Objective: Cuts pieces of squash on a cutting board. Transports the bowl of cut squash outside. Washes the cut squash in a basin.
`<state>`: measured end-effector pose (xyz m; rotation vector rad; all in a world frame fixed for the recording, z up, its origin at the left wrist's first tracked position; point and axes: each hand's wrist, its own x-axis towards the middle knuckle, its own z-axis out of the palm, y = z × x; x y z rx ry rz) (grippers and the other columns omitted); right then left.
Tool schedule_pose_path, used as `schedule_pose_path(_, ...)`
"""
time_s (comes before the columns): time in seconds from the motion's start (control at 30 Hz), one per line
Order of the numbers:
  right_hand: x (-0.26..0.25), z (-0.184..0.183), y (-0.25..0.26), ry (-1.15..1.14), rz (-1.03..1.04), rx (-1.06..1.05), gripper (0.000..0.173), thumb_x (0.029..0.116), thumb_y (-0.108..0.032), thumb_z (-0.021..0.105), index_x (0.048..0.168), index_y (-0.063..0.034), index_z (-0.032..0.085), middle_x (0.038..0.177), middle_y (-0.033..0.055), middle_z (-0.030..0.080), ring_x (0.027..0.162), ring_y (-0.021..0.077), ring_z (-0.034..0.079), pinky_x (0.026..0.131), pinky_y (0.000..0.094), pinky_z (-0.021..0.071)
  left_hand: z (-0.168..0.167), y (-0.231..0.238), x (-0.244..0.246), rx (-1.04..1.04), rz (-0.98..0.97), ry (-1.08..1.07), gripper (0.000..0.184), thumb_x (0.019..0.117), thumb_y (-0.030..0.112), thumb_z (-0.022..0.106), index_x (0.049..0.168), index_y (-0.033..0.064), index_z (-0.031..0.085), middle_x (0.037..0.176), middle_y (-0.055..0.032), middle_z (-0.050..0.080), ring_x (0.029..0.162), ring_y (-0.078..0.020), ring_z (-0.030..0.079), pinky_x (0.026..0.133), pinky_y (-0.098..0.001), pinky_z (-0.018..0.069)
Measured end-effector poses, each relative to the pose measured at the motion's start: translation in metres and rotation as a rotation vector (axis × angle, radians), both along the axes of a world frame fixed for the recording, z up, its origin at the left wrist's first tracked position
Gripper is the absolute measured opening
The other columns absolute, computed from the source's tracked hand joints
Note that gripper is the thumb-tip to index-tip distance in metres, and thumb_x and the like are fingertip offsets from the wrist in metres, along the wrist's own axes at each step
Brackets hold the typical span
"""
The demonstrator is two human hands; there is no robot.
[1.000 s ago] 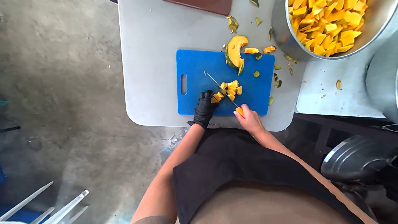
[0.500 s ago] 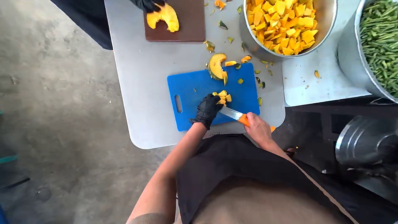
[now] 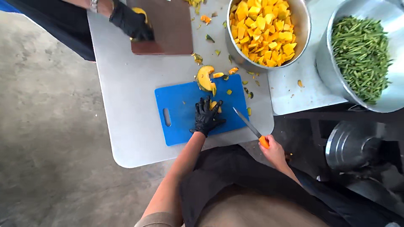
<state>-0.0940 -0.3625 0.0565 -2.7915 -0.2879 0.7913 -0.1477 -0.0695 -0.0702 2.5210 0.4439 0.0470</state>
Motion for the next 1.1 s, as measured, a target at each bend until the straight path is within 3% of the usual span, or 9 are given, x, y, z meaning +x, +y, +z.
schedule_pose_path(0.17, 0.046, 0.004, 0.002, 0.063, 0.088, 0.010, 0.037, 0.0960, -0.014, 0.069, 0.126, 0.0065, 0.062, 0.111, 0.0278, 0.070, 0.102, 0.0450, 0.069, 0.088, 0.0628, 0.0527, 0.007, -0.008, 0.024, 0.049, 0.062, 0.078, 0.047, 0.0973, 0.055, 0.056, 0.139, 0.0347, 0.063, 0.160, -0.0162, 0.041, 0.146, -0.0499, 0.033, 0.112, -0.0686, 0.0289)
schedule_pose_path(0.3, 0.080, -0.003, -0.008, 0.117, 0.136, 0.019, 0.037, 0.0969, -0.016, 0.068, 0.127, 0.0048, 0.061, 0.111, 0.0269, 0.069, 0.103, 0.0443, 0.069, 0.090, 0.0619, 0.0524, 0.007, -0.009, 0.033, 0.131, 0.089, 0.064, 0.036, 0.1016, 0.042, 0.053, 0.131, 0.0289, 0.070, 0.142, -0.0193, 0.060, 0.127, -0.0536, 0.053, 0.093, -0.0682, 0.0453)
schedule_pose_path(0.4, 0.103, -0.010, -0.019, 0.111, 0.176, 0.048, 0.036, 0.0960, -0.015, 0.068, 0.126, 0.0041, 0.062, 0.110, 0.0264, 0.070, 0.102, 0.0435, 0.069, 0.089, 0.0618, 0.0531, 0.022, -0.010, 0.038, 0.087, 0.136, 0.191, 0.035, 0.1028, 0.034, 0.052, 0.132, 0.0264, 0.069, 0.143, -0.0167, 0.059, 0.124, -0.0513, 0.056, 0.084, -0.0628, 0.0525)
schedule_pose_path(0.47, 0.115, -0.016, -0.026, 0.107, 0.182, 0.066, 0.036, 0.0959, -0.015, 0.068, 0.126, 0.0045, 0.062, 0.111, 0.0264, 0.070, 0.103, 0.0434, 0.069, 0.089, 0.0614, 0.0531, 0.029, -0.011, 0.040, 0.032, 0.185, 0.239, 0.036, 0.1025, 0.031, 0.052, 0.135, 0.0245, 0.067, 0.144, -0.0165, 0.058, 0.123, -0.0507, 0.057, 0.083, -0.0620, 0.0533)
schedule_pose_path(0.6, 0.132, -0.022, -0.040, 0.094, 0.164, 0.098, 0.035, 0.0958, -0.015, 0.068, 0.124, 0.0048, 0.062, 0.109, 0.0264, 0.070, 0.102, 0.0433, 0.070, 0.088, 0.0609, 0.0535, 0.042, -0.008, 0.047, -0.077, 0.230, 0.271, 0.039, 0.0984, 0.023, 0.058, 0.136, 0.0173, 0.067, 0.140, -0.0186, 0.060, 0.123, -0.0469, 0.058, 0.096, -0.0618, 0.0481)
schedule_pose_path(0.73, 0.140, -0.027, -0.057, 0.126, 0.081, 0.108, 0.037, 0.0976, -0.018, 0.067, 0.126, 0.0047, 0.062, 0.109, 0.0263, 0.070, 0.102, 0.0428, 0.069, 0.090, 0.0607, 0.0529, 0.051, -0.007, 0.056, -0.073, 0.216, 0.343, 0.038, 0.0988, 0.021, 0.059, 0.136, 0.0149, 0.065, 0.139, -0.0197, 0.060, 0.122, -0.0433, 0.060, 0.099, -0.0609, 0.0474)
schedule_pose_path(0.87, 0.139, -0.039, -0.070, 0.150, -0.002, 0.152, 0.036, 0.0974, -0.018, 0.068, 0.125, 0.0045, 0.062, 0.106, 0.0264, 0.070, 0.099, 0.0424, 0.070, 0.089, 0.0597, 0.0533, 0.050, -0.009, 0.055, -0.095, 0.276, 0.263, 0.029, 0.0935, 0.014, 0.065, 0.121, 0.0057, 0.071, 0.128, -0.0198, 0.066, 0.117, -0.0411, 0.064, 0.097, -0.0606, 0.0488)
schedule_pose_path(0.97, 0.139, -0.043, -0.075, 0.181, -0.046, 0.170, 0.037, 0.0977, -0.018, 0.069, 0.127, 0.0047, 0.062, 0.107, 0.0267, 0.070, 0.101, 0.0420, 0.070, 0.090, 0.0592, 0.0530, 0.055, -0.013, 0.056, -0.189, 0.450, 0.220, 0.026, 0.0942, 0.013, 0.066, 0.117, 0.0042, 0.073, 0.122, -0.0186, 0.070, 0.115, -0.0366, 0.066, 0.099, -0.0572, 0.0501)
schedule_pose_path(1.1, 0.143, -0.046, -0.076, 0.210, -0.098, 0.166, 0.037, 0.0982, -0.018, 0.069, 0.128, 0.0034, 0.061, 0.108, 0.0260, 0.070, 0.102, 0.0411, 0.069, 0.092, 0.0579, 0.0528, 0.060, -0.014, 0.061, -0.162, 0.476, 0.350, 0.037, 0.0991, 0.025, 0.063, 0.132, 0.0086, 0.067, 0.130, -0.0184, 0.066, 0.120, -0.0369, 0.063, 0.102, -0.0581, 0.0481)
